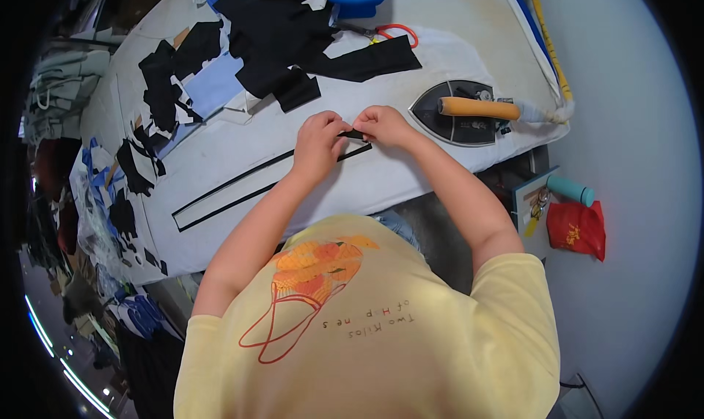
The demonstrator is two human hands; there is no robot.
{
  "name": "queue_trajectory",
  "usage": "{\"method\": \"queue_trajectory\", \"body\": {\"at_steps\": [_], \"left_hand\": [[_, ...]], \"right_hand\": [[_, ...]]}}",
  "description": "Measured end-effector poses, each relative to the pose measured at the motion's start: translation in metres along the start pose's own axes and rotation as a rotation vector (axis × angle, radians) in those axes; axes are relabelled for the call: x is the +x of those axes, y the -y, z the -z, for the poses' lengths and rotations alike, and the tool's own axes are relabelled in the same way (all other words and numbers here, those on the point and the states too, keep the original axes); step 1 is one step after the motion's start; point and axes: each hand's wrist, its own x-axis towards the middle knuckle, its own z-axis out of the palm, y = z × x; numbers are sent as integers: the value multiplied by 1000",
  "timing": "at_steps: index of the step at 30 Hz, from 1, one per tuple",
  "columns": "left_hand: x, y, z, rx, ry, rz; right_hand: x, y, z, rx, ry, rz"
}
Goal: Ironing and preparing strips of black fabric for sewing.
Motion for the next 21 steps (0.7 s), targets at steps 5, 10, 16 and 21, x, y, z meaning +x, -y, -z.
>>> {"method": "queue_trajectory", "body": {"at_steps": [5,10,16,21], "left_hand": [[12,-4,-1,124,0,-225],[8,2,-7,230,-35,-291],[-21,-2,9,145,-55,-279],[-69,10,52,-92,-112,-19]], "right_hand": [[0,-4,-3,-55,-72,62],[-14,7,-19,-607,-451,401],[-46,-4,-16,-1023,-274,700],[-61,-14,-17,-1096,-288,756]]}}
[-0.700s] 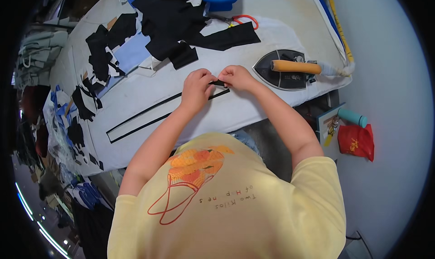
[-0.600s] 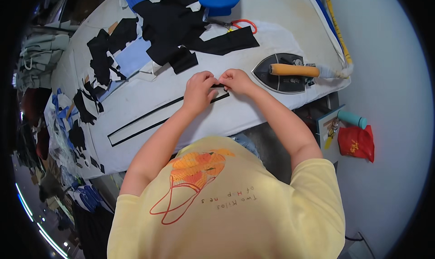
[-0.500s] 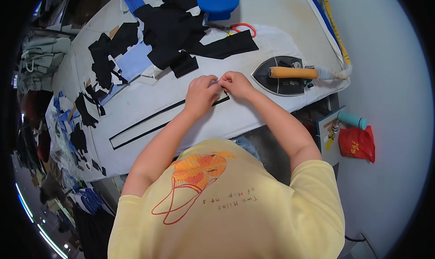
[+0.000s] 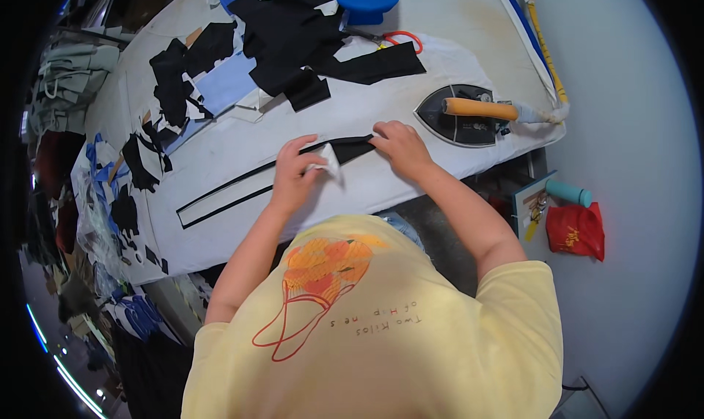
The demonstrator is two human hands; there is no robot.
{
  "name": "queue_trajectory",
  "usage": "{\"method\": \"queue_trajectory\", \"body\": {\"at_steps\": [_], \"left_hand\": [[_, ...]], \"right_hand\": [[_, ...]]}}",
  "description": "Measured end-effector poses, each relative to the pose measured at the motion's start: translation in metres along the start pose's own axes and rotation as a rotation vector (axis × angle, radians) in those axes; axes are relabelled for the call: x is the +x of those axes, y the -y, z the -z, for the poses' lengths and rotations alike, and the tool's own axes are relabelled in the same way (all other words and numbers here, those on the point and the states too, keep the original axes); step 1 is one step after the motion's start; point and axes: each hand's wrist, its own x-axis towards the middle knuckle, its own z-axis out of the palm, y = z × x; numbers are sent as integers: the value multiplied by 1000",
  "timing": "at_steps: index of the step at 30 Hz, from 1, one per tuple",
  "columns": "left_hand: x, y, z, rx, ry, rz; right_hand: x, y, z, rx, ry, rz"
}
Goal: Ironing and preparing strips of black fabric for sewing.
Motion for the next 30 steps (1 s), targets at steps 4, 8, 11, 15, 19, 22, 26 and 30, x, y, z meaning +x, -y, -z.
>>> {"method": "queue_trajectory", "body": {"at_steps": [4,8,11,15,19,22,26,30], "left_hand": [[-50,22,75,-331,-45,289],[-114,52,154,-749,-312,413],[-164,75,218,-1058,-523,468],[-215,81,286,-1117,-721,355],[-264,99,358,-1189,-744,303],[-282,93,410,-1283,-661,229],[-341,112,515,-1275,-757,192],[-378,117,623,-1209,-831,223]], "right_hand": [[0,5,4,-57,69,-23],[0,7,2,-57,52,-22],[2,13,-3,72,-89,-150],[23,21,-19,329,-166,-554],[34,12,-38,46,-99,-573],[34,3,-39,94,-78,-565],[28,-3,-47,425,-163,-595],[27,1,-40,348,-57,-685]]}}
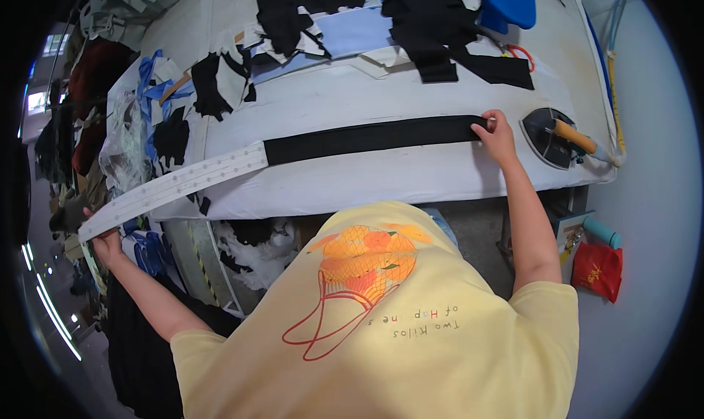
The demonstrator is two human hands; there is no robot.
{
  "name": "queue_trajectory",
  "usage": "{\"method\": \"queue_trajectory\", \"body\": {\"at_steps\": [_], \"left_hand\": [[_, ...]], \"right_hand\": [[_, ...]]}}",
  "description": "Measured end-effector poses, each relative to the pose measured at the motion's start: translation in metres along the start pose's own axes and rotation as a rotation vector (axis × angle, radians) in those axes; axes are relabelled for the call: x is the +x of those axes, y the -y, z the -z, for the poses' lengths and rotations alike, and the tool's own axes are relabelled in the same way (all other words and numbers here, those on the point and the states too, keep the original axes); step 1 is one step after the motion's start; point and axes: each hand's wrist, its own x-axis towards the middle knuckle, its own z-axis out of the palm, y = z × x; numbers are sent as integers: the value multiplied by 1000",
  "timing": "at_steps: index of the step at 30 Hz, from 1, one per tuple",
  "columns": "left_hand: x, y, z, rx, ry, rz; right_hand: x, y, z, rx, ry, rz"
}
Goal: Ironing and preparing strips of black fabric for sewing.
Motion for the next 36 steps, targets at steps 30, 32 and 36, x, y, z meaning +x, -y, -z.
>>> {"method": "queue_trajectory", "body": {"at_steps": [30,32,36], "left_hand": [[177,287,-137,1542,44,-230],[121,348,-174,1622,246,-332],[20,437,-196,1742,766,-274]], "right_hand": [[-19,14,-22,258,-224,52],[-25,14,-18,125,-260,69],[-30,34,-9,112,-261,105]]}}
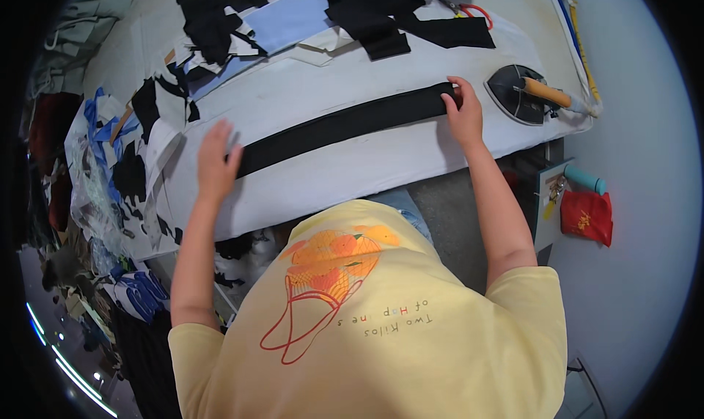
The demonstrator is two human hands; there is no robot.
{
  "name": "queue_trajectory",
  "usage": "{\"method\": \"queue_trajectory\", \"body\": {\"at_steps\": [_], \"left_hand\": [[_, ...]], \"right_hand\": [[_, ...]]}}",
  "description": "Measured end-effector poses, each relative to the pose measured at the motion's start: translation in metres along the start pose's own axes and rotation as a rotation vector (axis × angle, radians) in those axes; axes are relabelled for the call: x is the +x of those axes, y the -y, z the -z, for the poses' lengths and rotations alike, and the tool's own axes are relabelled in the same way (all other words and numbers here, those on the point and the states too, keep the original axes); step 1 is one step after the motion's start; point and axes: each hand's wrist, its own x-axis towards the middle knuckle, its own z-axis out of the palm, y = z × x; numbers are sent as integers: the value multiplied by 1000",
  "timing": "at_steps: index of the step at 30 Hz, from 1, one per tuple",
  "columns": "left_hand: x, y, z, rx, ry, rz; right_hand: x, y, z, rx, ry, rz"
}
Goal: Ironing and preparing strips of black fabric for sewing.
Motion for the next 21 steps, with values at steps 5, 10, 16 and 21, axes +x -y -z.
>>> {"method": "queue_trajectory", "body": {"at_steps": [5,10,16,21], "left_hand": [[4,-90,-61,14,117,-83],[7,-110,-90,65,45,-78],[-14,-94,-88,170,27,-79],[12,-122,-96,52,57,-226]], "right_hand": [[-2,-11,-3,-62,36,-44],[-1,-2,-4,-446,-104,240],[-29,32,-43,-369,305,698],[-9,-4,-10,-400,197,534]]}}
